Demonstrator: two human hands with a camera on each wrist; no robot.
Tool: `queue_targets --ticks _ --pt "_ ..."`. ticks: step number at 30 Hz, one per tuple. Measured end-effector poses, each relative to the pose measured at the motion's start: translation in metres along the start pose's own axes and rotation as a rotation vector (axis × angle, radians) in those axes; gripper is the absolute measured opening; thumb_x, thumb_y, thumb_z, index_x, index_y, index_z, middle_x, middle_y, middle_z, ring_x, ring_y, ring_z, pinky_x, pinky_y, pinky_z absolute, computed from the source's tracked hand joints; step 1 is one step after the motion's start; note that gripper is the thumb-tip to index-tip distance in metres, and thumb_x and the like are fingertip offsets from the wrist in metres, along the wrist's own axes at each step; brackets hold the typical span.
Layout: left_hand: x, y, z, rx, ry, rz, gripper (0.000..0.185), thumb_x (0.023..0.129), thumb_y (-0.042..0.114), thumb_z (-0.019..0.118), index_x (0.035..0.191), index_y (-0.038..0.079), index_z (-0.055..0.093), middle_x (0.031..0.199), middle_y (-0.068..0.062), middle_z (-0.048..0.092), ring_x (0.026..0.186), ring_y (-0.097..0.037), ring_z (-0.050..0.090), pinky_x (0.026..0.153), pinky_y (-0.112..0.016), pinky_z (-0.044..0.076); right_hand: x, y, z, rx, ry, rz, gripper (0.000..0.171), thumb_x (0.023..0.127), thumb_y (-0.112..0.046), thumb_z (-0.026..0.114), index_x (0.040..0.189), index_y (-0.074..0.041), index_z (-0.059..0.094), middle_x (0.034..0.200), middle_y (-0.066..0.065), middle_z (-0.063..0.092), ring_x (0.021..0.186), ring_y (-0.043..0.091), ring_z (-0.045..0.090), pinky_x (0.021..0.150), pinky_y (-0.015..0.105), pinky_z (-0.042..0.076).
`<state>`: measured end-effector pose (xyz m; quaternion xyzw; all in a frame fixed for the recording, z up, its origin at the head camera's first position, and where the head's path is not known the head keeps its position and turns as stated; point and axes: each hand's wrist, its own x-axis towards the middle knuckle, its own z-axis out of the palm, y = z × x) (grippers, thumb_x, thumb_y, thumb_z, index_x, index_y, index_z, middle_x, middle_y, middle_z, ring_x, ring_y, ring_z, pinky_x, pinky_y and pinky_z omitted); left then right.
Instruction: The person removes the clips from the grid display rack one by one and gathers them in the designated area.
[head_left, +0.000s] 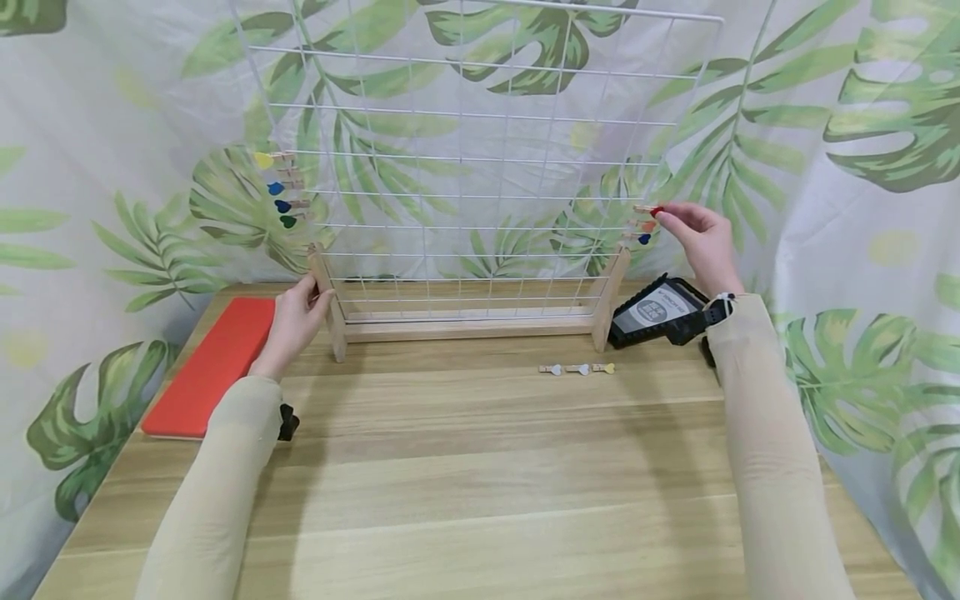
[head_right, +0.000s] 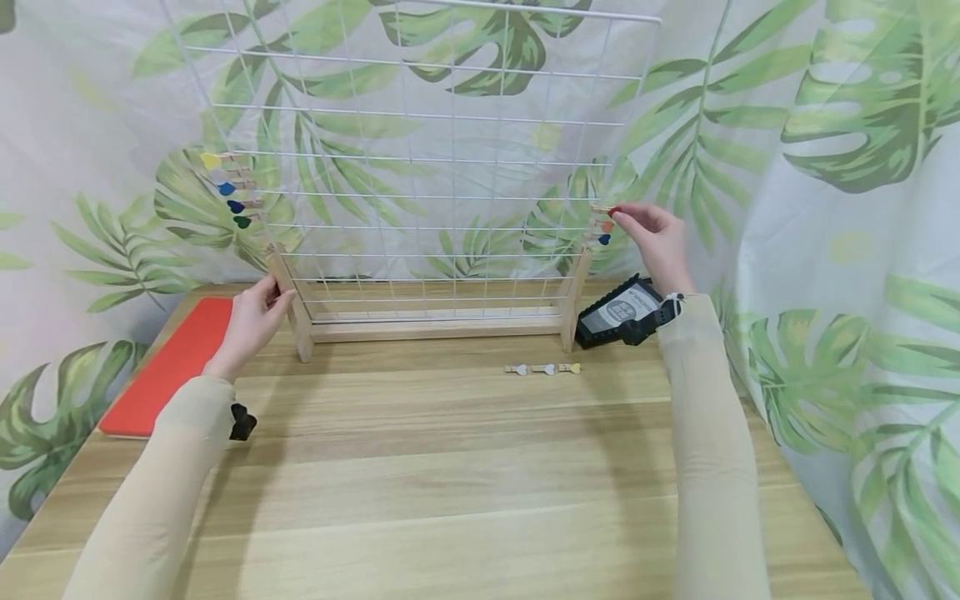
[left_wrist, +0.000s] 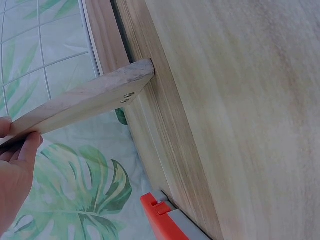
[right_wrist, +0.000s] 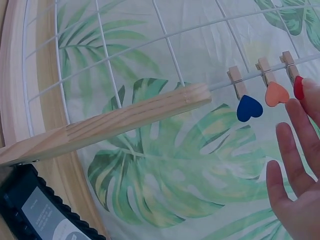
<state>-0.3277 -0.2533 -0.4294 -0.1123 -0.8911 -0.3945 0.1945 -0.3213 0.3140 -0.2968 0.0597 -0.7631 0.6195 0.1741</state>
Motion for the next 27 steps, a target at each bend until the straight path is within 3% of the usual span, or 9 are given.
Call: queue_targets --ticks 9,17,27 --pt "-0.0017 0.0006 0.0002 -0.006 0.009 0.015 0.022 0.101 0.011 0.054 0.106 -0.01 0.057 0.108 -0.032 0.066 0.099 -0.04 0.065 0.069 0.004 0.032 0.0045 -0.0017 0.0008 0.012 -0.021 0.015 0.025 0.092 -0.017 0.072 0.114 -0.006 0.072 0.09 -0.018 0.074 0.091 0.0 0.065 0.088 0.012 0.043" --pt "-0.0014 0.0001 0.0003 0.013 0.013 0.027 0.022 0.102 0.013 0.054 0.106 -0.009 0.057 0.103 -0.03 0.067 0.091 -0.034 0.063 0.067 0.002 0.032 0.0047 -0.0043 0.0016 -0.049 -0.009 0.026 0.022 0.093 -0.02 0.071 0.112 -0.01 0.074 0.088 -0.02 0.073 0.093 0.0 0.063 0.1 0.023 0.04" --pt "-0.0002 -0.0005 0.0005 0.004 0.003 0.014 0.024 0.101 0.012 0.054 0.111 -0.009 0.057 0.111 -0.032 0.067 0.1 -0.039 0.065 0.07 0.003 0.032 0.0054 -0.0032 0.0041 0.002 0.043 -0.016 0.013 0.09 -0.016 0.074 0.101 -0.01 0.077 0.086 -0.016 0.075 0.087 0.0 0.064 0.087 0.013 0.044"
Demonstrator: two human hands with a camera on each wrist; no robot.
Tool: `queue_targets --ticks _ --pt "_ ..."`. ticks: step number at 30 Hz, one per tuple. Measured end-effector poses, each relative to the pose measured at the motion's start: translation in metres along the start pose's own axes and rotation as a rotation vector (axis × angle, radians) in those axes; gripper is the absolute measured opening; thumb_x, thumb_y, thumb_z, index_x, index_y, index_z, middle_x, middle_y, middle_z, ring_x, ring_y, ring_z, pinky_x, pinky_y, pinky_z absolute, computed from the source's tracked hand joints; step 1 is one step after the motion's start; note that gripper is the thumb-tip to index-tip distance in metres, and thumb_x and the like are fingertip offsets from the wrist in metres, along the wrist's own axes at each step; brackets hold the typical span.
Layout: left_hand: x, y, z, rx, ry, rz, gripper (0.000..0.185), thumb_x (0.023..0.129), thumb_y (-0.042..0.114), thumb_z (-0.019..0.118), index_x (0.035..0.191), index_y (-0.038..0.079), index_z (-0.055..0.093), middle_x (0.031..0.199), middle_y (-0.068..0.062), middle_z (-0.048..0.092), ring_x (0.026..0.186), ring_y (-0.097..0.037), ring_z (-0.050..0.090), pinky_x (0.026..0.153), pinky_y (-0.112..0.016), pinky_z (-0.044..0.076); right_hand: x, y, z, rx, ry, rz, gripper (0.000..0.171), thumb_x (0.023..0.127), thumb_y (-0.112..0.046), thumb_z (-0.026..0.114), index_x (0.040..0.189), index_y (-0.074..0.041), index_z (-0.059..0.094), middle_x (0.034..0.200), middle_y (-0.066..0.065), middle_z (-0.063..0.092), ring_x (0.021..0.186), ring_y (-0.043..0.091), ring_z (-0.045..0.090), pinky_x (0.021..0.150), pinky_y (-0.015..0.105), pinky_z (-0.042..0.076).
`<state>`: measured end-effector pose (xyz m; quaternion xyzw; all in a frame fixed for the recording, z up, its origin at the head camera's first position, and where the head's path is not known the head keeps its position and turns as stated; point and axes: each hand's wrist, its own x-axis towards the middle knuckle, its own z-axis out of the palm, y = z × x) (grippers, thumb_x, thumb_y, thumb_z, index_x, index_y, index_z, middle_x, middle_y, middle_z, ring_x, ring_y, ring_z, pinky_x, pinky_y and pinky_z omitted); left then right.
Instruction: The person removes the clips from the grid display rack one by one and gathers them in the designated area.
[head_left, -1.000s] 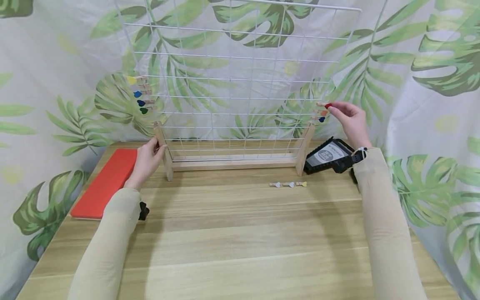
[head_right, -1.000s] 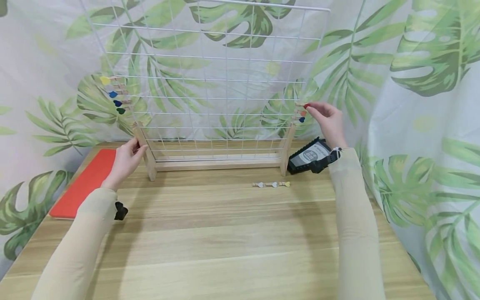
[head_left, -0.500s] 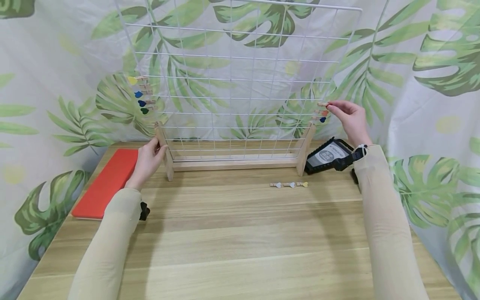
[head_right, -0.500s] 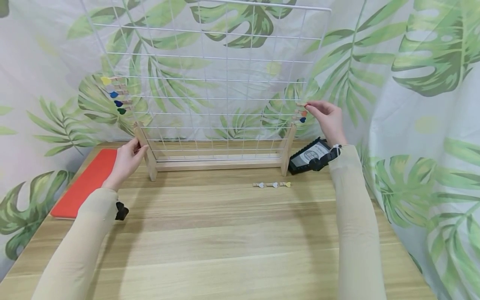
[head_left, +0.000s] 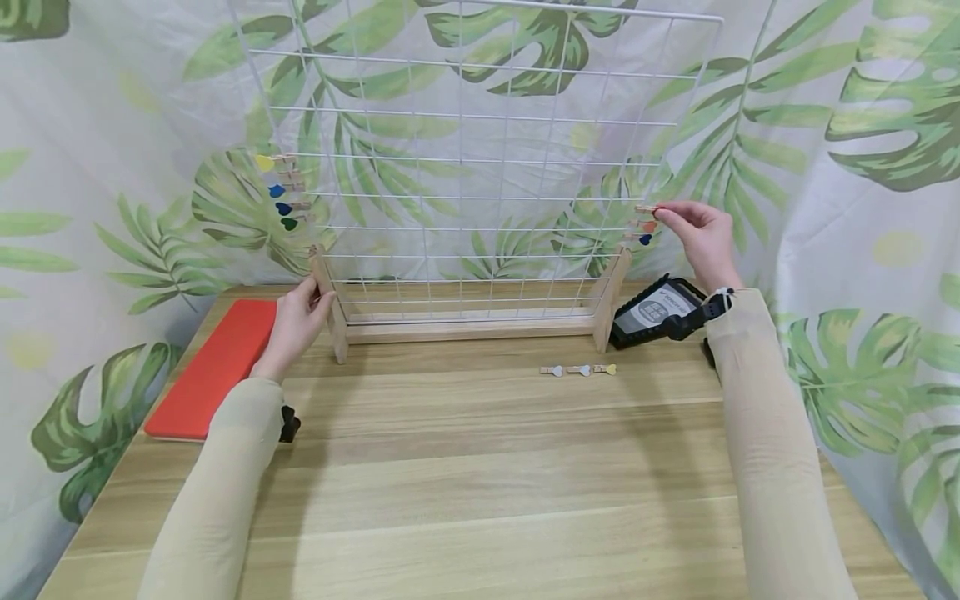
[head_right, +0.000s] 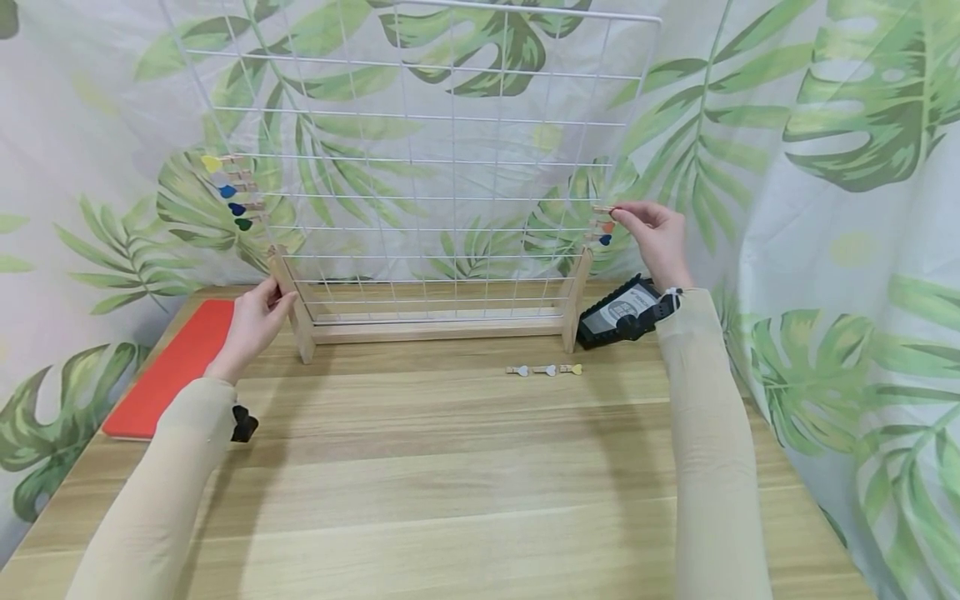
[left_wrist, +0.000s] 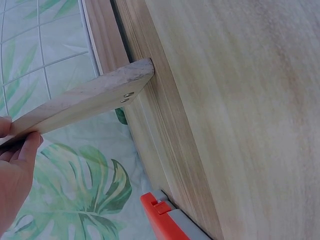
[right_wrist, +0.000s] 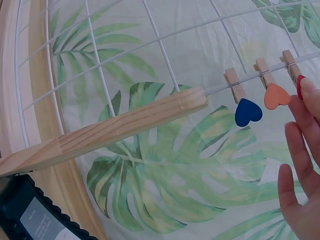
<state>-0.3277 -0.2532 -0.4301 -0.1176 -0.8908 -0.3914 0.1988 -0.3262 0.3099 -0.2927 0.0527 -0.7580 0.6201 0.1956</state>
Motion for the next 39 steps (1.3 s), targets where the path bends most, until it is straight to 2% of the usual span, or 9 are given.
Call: queue_targets --ticks 8,13,16,19,21,24,29,35,39 --pt "0.0 0.0 0.001 0.016 0.01 -0.013 0.021 0.101 0.012 0.055 0.108 -0.007 0.058 0.109 -0.03 0.068 0.1 -0.037 0.065 0.069 0.001 0.034 0.009 0.015 -0.004 -0.001 0.041 -0.005 0.017 0.088 -0.023 0.077 0.1 -0.011 0.077 0.087 -0.015 0.075 0.09 0.0 0.063 0.087 0.015 0.043" --pt "0.0 0.0 0.003 0.014 0.012 -0.016 0.02 0.101 0.013 0.054 0.104 -0.007 0.057 0.108 -0.03 0.068 0.101 -0.036 0.066 0.069 0.003 0.033 0.012 0.022 -0.012 0.128 0.069 -0.013 0.008 0.088 -0.016 0.076 0.095 -0.012 0.078 0.085 -0.011 0.077 0.086 0.002 0.067 0.087 0.014 0.046" --pt "0.0 0.0 0.002 0.023 0.01 -0.022 0.019 0.101 0.013 0.054 0.101 -0.006 0.057 0.104 -0.028 0.069 0.094 -0.029 0.065 0.067 0.001 0.035 0.007 0.019 -0.018 0.19 0.076 -0.024 0.007 0.088 -0.01 0.075 0.094 -0.009 0.077 0.083 -0.009 0.077 0.083 0.003 0.069 0.086 0.013 0.048" --pt "-0.001 0.001 0.001 0.033 0.008 -0.03 0.019 0.102 0.015 0.053 0.1 -0.004 0.056 0.1 -0.026 0.069 0.085 -0.013 0.06 0.064 -0.002 0.037 -0.003 0.013 -0.023 0.198 0.058 -0.023 0.01 0.088 -0.006 0.073 0.098 -0.003 0.076 0.084 -0.009 0.077 0.083 0.004 0.069 0.085 0.013 0.049" --pt "-0.001 0.001 0.0 0.03 0.003 -0.035 0.02 0.102 0.016 0.053 0.1 -0.004 0.056 0.1 -0.025 0.069 0.081 -0.001 0.055 0.063 -0.003 0.038 -0.011 0.01 -0.026 0.161 0.048 -0.014 0.013 0.089 -0.007 0.073 0.101 -0.002 0.075 0.085 -0.01 0.077 0.084 0.004 0.069 0.085 0.012 0.049" --pt "-0.001 0.001 0.001 0.029 -0.002 -0.033 0.02 0.102 0.016 0.053 0.099 -0.003 0.056 0.098 -0.025 0.068 0.074 0.006 0.049 0.061 -0.005 0.038 -0.022 0.012 -0.03 0.048 0.03 0.016 0.018 0.09 -0.012 0.072 0.106 -0.005 0.074 0.089 -0.015 0.075 0.088 0.001 0.066 0.085 0.011 0.047" --pt "-0.001 0.0 0.002 0.035 0.007 -0.02 0.018 0.101 0.014 0.054 0.097 -0.003 0.055 0.093 -0.023 0.067 0.073 0.001 0.05 0.062 -0.006 0.038 -0.036 0.031 -0.033 -0.136 0.007 0.031 0.024 0.092 -0.019 0.072 0.113 -0.008 0.072 0.09 -0.024 0.071 0.088 -0.001 0.063 0.079 0.011 0.047" --pt "-0.002 0.0 0.002 0.035 0.007 -0.025 0.018 0.101 0.015 0.054 0.096 -0.003 0.055 0.092 -0.022 0.067 0.075 -0.001 0.051 0.062 -0.006 0.038 -0.054 0.063 -0.029 -0.207 -0.061 -0.004 0.031 0.092 -0.02 0.071 0.116 0.0 0.069 0.091 -0.026 0.07 0.085 -0.005 0.064 0.077 0.01 0.049" --pt "-0.001 0.002 0.0 0.034 -0.002 -0.026 0.02 0.102 0.016 0.053 0.095 -0.002 0.054 0.087 -0.021 0.064 0.068 0.0 0.048 0.058 -0.01 0.038 -0.072 0.076 -0.024 -0.25 -0.133 -0.002 0.032 0.093 -0.019 0.07 0.116 0.003 0.069 0.09 -0.028 0.07 0.084 -0.006 0.063 0.074 0.012 0.049"
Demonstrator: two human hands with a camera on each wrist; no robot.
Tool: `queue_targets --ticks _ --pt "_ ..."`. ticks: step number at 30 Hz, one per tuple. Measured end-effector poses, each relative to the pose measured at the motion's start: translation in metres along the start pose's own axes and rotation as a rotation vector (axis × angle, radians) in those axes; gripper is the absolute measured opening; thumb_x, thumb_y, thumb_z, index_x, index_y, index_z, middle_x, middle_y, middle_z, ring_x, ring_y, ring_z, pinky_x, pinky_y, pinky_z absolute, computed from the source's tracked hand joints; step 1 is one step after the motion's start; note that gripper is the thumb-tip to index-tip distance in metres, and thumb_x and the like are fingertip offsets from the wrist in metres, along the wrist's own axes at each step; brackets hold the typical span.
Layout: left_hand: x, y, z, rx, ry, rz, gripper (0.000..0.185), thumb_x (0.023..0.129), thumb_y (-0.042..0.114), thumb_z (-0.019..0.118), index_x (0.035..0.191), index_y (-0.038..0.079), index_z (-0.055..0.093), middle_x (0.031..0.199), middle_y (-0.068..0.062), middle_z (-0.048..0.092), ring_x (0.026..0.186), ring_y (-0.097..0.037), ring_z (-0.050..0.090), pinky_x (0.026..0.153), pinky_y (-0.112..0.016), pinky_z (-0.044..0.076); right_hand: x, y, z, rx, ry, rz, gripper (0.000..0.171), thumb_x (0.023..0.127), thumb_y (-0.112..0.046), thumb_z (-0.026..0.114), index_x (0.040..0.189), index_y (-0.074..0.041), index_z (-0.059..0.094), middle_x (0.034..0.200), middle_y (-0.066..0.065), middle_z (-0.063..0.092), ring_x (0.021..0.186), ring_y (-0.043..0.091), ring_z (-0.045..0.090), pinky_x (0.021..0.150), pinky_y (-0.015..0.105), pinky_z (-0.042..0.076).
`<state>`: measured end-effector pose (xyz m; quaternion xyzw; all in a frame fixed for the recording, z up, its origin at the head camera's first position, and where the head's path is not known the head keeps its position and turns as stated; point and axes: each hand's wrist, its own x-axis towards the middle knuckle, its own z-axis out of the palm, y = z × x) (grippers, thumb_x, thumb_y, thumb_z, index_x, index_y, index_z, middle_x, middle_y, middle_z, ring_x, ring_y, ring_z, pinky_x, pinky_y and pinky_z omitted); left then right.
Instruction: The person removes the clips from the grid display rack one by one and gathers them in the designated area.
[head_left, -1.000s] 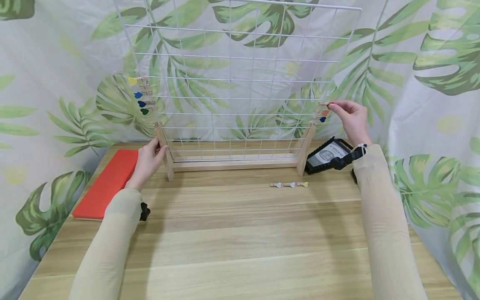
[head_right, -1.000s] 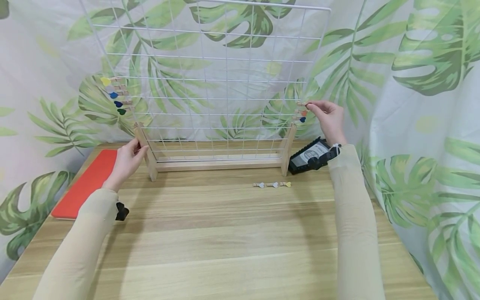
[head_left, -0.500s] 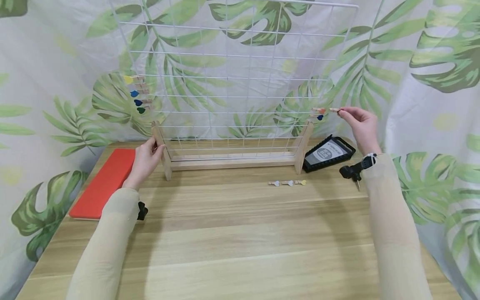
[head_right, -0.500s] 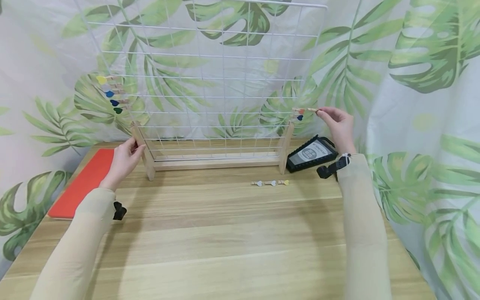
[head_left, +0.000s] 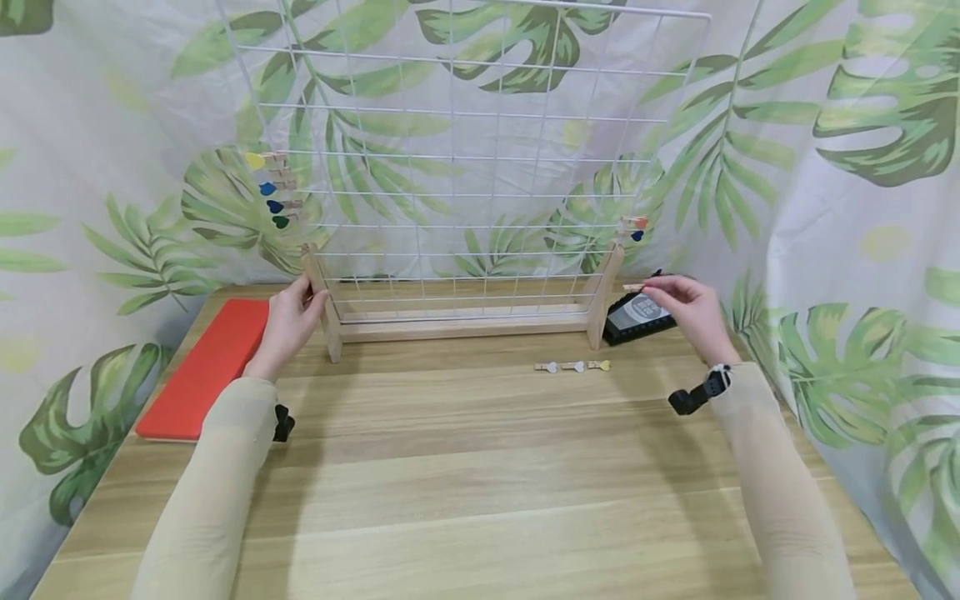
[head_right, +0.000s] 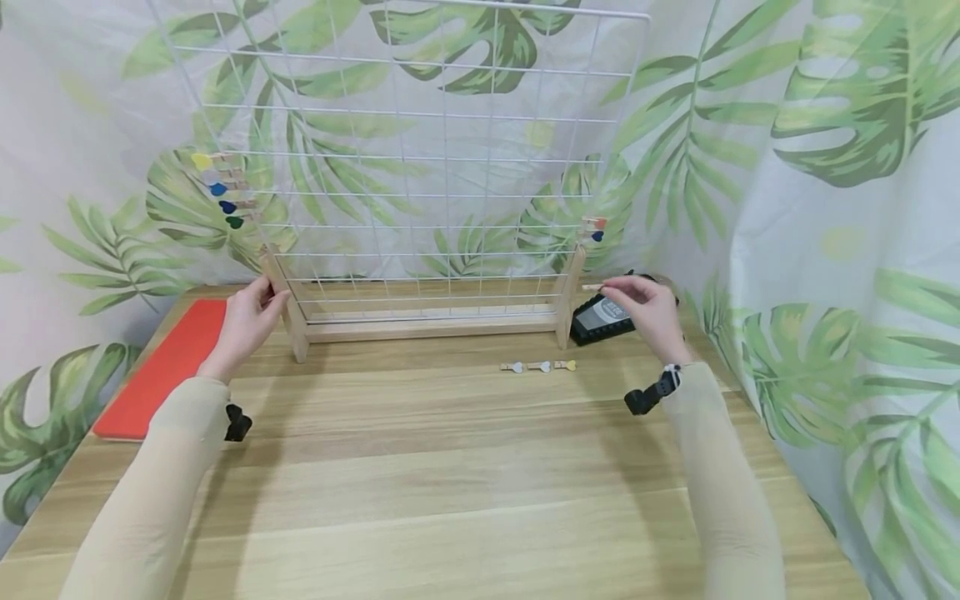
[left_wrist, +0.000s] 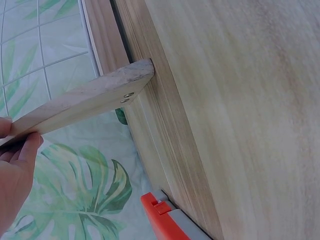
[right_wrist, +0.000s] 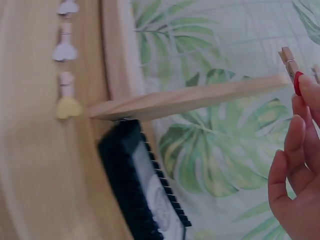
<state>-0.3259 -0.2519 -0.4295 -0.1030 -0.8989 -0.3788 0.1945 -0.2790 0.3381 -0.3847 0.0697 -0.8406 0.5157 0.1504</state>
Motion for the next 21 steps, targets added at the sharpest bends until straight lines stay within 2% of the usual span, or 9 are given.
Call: queue_targets --ticks 4,10,12,17,21 --pt "0.001 0.001 -0.001 0.004 0.003 0.005 0.019 0.102 0.016 0.053 0.095 -0.002 0.054 0.085 -0.02 0.063 0.066 -0.001 0.047 0.057 -0.011 0.038 -0.016 0.007 0.013 -0.071 -0.09 0.023 0.029 0.093 -0.024 0.071 0.114 -0.003 0.072 0.094 -0.024 0.071 0.086 -0.004 0.064 0.074 0.014 0.048" --pt "0.001 0.002 -0.002 0.007 -0.002 0.001 0.019 0.102 0.016 0.053 0.097 -0.003 0.054 0.093 -0.022 0.065 0.074 0.003 0.049 0.061 -0.005 0.038 -0.033 0.014 0.037 -0.131 -0.228 0.0 0.024 0.092 -0.023 0.072 0.108 -0.006 0.074 0.102 0.01 0.076 0.084 0.002 0.069 0.074 0.015 0.052" --pt "0.001 0.002 -0.001 0.006 -0.005 0.0 0.019 0.102 0.016 0.053 0.098 -0.003 0.054 0.094 -0.023 0.065 0.075 0.004 0.049 0.062 -0.005 0.038 -0.038 0.017 0.047 -0.142 -0.269 -0.018 0.021 0.091 -0.02 0.073 0.105 -0.005 0.075 0.1 0.016 0.076 0.081 0.005 0.069 0.071 0.015 0.052" --pt "0.0 0.002 0.0 0.006 0.0 -0.002 0.018 0.102 0.015 0.052 0.098 -0.003 0.054 0.094 -0.023 0.066 0.076 0.002 0.051 0.062 -0.004 0.038 -0.047 0.023 0.069 -0.199 -0.359 -0.034 0.016 0.088 -0.016 0.075 0.102 -0.007 0.076 0.097 0.013 0.077 0.077 0.0 0.066 0.069 0.015 0.051" --pt "0.0 0.001 0.001 0.002 0.003 -0.008 0.018 0.102 0.013 0.052 0.099 -0.004 0.054 0.098 -0.025 0.066 0.084 -0.013 0.06 0.063 -0.002 0.037 -0.053 0.026 0.084 -0.253 -0.426 -0.058 0.014 0.087 -0.016 0.077 0.099 -0.01 0.076 0.094 0.007 0.078 0.078 0.001 0.066 0.072 0.017 0.052"
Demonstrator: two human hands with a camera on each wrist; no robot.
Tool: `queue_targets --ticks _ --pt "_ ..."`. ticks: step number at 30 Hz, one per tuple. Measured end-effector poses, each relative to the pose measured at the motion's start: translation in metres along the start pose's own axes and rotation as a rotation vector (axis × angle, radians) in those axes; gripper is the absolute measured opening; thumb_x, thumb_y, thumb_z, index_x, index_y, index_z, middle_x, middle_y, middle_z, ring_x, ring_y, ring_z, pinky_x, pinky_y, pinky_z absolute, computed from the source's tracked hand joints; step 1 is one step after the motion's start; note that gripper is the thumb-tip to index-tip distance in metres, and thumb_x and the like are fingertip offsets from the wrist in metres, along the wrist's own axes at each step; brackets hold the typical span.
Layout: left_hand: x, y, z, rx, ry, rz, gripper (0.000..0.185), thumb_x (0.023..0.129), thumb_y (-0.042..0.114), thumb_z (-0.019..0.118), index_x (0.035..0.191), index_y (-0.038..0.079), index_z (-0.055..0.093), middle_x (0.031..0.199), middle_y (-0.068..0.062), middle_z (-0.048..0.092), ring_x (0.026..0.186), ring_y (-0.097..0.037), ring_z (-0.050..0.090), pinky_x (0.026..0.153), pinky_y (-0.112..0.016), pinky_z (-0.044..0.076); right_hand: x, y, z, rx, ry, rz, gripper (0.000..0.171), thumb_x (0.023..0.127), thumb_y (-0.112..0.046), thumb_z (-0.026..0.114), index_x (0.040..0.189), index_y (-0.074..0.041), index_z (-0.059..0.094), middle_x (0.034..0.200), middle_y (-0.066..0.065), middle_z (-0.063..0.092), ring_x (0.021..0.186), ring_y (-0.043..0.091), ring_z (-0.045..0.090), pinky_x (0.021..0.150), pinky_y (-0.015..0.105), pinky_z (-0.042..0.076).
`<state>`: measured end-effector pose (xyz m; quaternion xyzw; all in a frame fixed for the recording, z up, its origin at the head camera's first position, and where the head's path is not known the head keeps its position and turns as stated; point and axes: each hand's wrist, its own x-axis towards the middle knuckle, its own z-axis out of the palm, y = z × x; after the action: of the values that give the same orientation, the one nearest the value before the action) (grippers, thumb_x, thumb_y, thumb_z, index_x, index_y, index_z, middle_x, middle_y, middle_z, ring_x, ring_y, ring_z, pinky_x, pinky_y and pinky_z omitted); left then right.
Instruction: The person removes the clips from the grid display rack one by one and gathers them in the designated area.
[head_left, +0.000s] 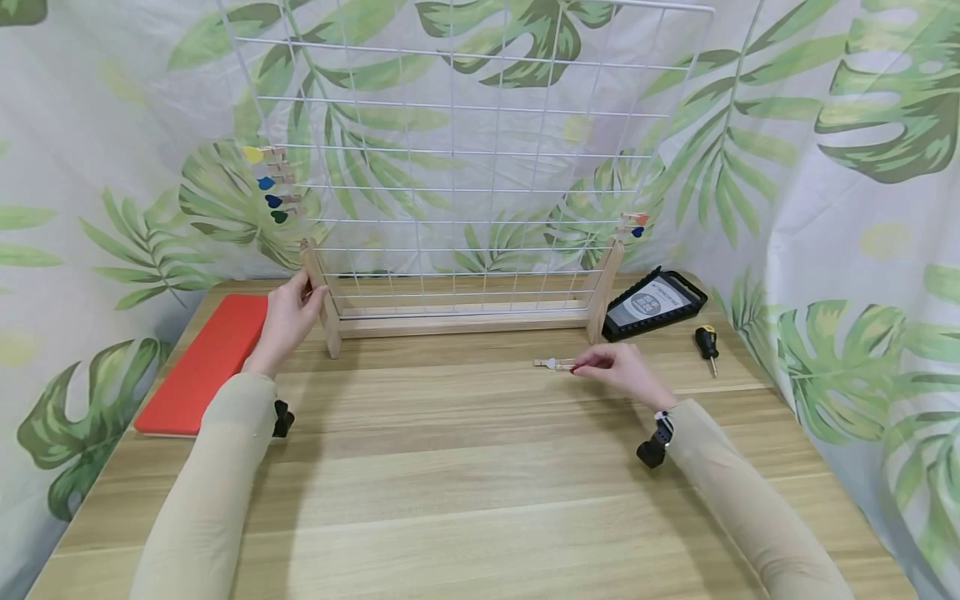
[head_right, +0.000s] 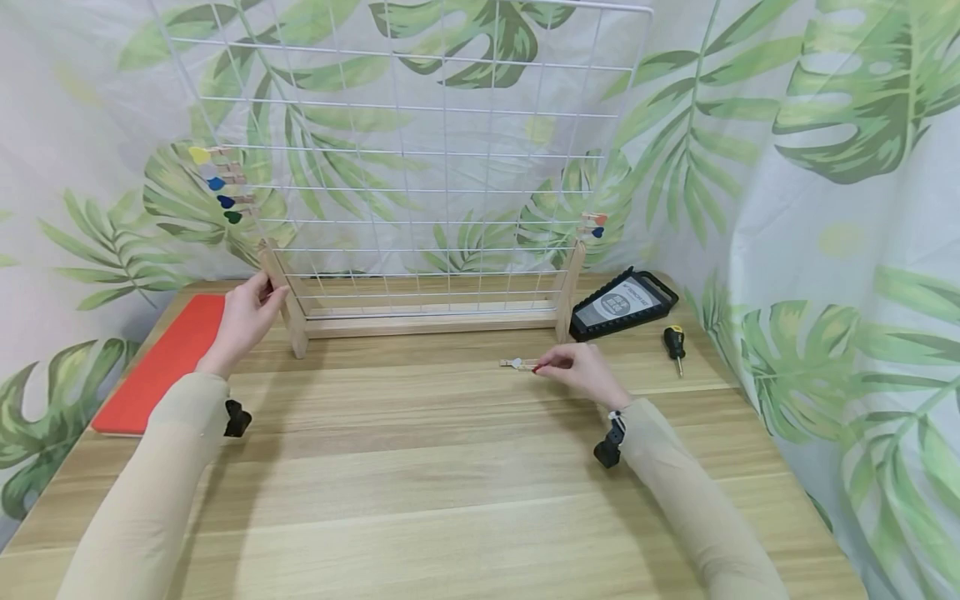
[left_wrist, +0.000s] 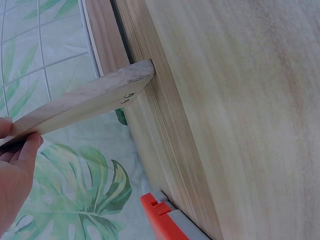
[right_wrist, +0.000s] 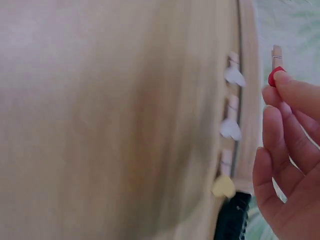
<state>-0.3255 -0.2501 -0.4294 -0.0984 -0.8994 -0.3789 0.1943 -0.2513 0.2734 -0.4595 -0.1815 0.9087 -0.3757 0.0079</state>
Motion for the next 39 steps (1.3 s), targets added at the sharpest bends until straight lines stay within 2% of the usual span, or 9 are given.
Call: queue_targets --ticks 4,8,14,21,23,27,29,34,39 --pt "0.0 0.0 0.0 -0.009 -0.008 -0.011 0.019 0.102 0.014 0.051 0.101 -0.005 0.054 0.104 -0.027 0.066 0.098 -0.034 0.066 0.068 -0.001 0.037 0.002 0.001 0.014 -0.038 -0.059 -0.02 0.012 0.086 -0.013 0.076 0.097 -0.009 0.077 0.091 0.005 0.078 0.077 0.003 0.065 0.071 0.018 0.052" --pt "0.0 0.0 0.0 -0.018 -0.017 -0.016 0.021 0.103 0.014 0.05 0.105 -0.006 0.055 0.11 -0.029 0.066 0.108 -0.039 0.065 0.072 -0.002 0.038 0.006 0.001 0.023 -0.081 -0.088 -0.032 0.009 0.086 -0.013 0.076 0.095 -0.01 0.077 0.087 0.003 0.077 0.074 0.003 0.063 0.069 0.018 0.05" --pt "0.0 0.0 0.0 -0.025 -0.015 -0.016 0.02 0.102 0.014 0.051 0.103 -0.006 0.054 0.11 -0.029 0.067 0.106 -0.038 0.065 0.07 0.001 0.035 0.012 0.0 0.03 -0.146 -0.097 -0.069 0.006 0.086 -0.012 0.077 0.092 -0.011 0.077 0.082 0.001 0.076 0.07 0.001 0.059 0.065 0.018 0.048" --pt "0.001 0.001 -0.001 -0.045 -0.016 -0.01 0.02 0.102 0.013 0.052 0.104 -0.007 0.055 0.113 -0.03 0.067 0.106 -0.037 0.065 0.07 0.002 0.035 0.015 -0.003 0.032 -0.154 -0.124 -0.062 0.007 0.086 -0.014 0.077 0.092 -0.011 0.077 0.084 0.0 0.076 0.073 0.002 0.063 0.069 0.019 0.05" --pt "0.001 0.001 -0.001 -0.043 -0.01 -0.007 0.019 0.102 0.012 0.052 0.102 -0.006 0.055 0.111 -0.029 0.068 0.102 -0.033 0.065 0.069 0.001 0.036 0.016 -0.004 0.032 -0.155 -0.132 -0.053 0.007 0.086 -0.014 0.077 0.093 -0.012 0.077 0.085 0.0 0.077 0.075 0.003 0.064 0.07 0.019 0.051" --pt "0.001 0.001 -0.001 -0.026 0.003 -0.002 0.017 0.101 0.012 0.053 0.099 -0.005 0.055 0.104 -0.026 0.069 0.091 -0.015 0.062 0.067 0.0 0.037 0.016 -0.006 0.032 -0.159 -0.143 -0.045 0.008 0.086 -0.015 0.077 0.093 -0.012 0.076 0.087 0.0 0.077 0.077 0.005 0.064 0.072 0.02 0.051" --pt "0.0 0.001 -0.001 -0.026 0.002 -0.004 0.017 0.101 0.012 0.053 0.098 -0.005 0.054 0.105 -0.026 0.069 0.091 -0.016 0.062 0.067 0.0 0.037 0.016 -0.007 0.031 -0.161 -0.149 -0.043 0.009 0.086 -0.015 0.077 0.094 -0.012 0.076 0.087 0.0 0.076 0.077 0.005 0.064 0.072 0.019 0.051" --pt "0.0 0.002 -0.001 -0.037 -0.002 -0.008 0.018 0.102 0.012 0.052 0.099 -0.006 0.053 0.108 -0.028 0.068 0.1 -0.032 0.064 0.068 0.001 0.036 0.015 -0.007 0.03 -0.157 -0.15 -0.031 0.011 0.085 -0.015 0.078 0.095 -0.012 0.076 0.087 0.0 0.076 0.077 0.005 0.064 0.071 0.02 0.05" --pt "0.0 0.001 -0.001 -0.022 -0.005 -0.011 0.018 0.102 0.013 0.053 0.098 -0.004 0.053 0.104 -0.025 0.068 0.093 -0.022 0.061 0.067 -0.001 0.037 0.014 -0.005 0.025 -0.158 -0.113 -0.074 0.012 0.084 -0.013 0.079 0.095 -0.01 0.076 0.086 0.003 0.076 0.075 0.007 0.065 0.068 0.02 0.05"
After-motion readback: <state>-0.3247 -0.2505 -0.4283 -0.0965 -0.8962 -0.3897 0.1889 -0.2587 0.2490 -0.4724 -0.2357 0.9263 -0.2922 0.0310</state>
